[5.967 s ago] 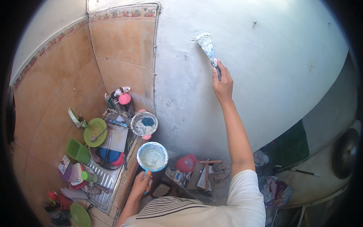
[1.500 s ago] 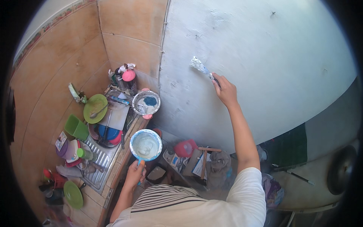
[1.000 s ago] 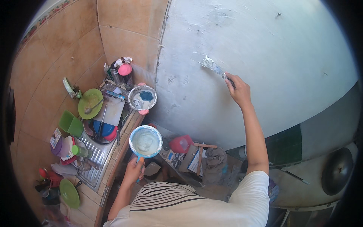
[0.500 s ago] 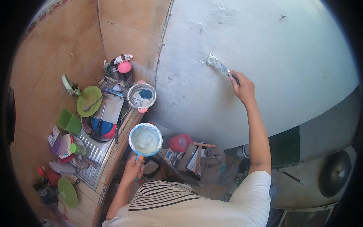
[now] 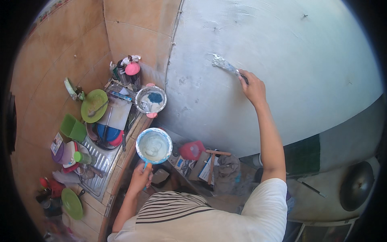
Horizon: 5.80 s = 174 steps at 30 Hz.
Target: The person mixes white patching compound in a scoop and applies it to a wall using a putty knife to fill holes.
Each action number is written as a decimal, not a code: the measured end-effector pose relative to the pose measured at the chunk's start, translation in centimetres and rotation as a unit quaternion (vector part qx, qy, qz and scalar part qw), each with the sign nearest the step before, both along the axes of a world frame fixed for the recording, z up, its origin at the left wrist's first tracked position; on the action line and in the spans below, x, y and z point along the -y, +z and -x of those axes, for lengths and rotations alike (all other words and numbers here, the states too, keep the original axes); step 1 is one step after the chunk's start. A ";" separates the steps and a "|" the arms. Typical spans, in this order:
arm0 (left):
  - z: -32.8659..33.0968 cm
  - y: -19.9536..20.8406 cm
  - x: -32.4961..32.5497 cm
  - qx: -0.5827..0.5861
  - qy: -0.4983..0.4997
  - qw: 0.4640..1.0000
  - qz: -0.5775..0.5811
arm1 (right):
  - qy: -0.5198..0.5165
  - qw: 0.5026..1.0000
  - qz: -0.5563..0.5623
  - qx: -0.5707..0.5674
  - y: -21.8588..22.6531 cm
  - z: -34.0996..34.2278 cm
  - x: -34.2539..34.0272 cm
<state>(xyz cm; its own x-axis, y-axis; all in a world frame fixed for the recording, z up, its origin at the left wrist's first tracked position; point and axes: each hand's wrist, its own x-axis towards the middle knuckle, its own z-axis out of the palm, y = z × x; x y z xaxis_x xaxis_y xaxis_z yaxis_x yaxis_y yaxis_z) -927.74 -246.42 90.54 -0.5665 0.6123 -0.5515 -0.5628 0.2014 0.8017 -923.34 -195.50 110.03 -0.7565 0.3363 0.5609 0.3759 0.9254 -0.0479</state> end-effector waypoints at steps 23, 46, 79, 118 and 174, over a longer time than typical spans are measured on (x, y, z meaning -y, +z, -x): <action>-1.1 -1.5 0.4 0.008 0.017 1.000 0.001 | 0.065 0.982 -0.174 0.043 1.9 2.3 2.3; -0.9 -1.1 0.0 -0.008 -0.005 1.000 -0.001 | -0.007 0.984 -0.141 0.105 0.0 4.0 6.8; -0.3 -1.3 0.3 0.002 -0.016 1.000 -0.005 | -0.026 0.984 -0.121 0.131 0.1 3.6 7.7; -0.7 -0.1 0.8 0.004 0.029 1.000 -0.012 | 0.083 0.991 -0.040 -0.093 2.8 3.6 7.5; -0.7 0.2 1.9 -0.021 0.047 0.999 0.000 | 0.065 0.947 0.092 -0.300 -3.8 13.8 7.6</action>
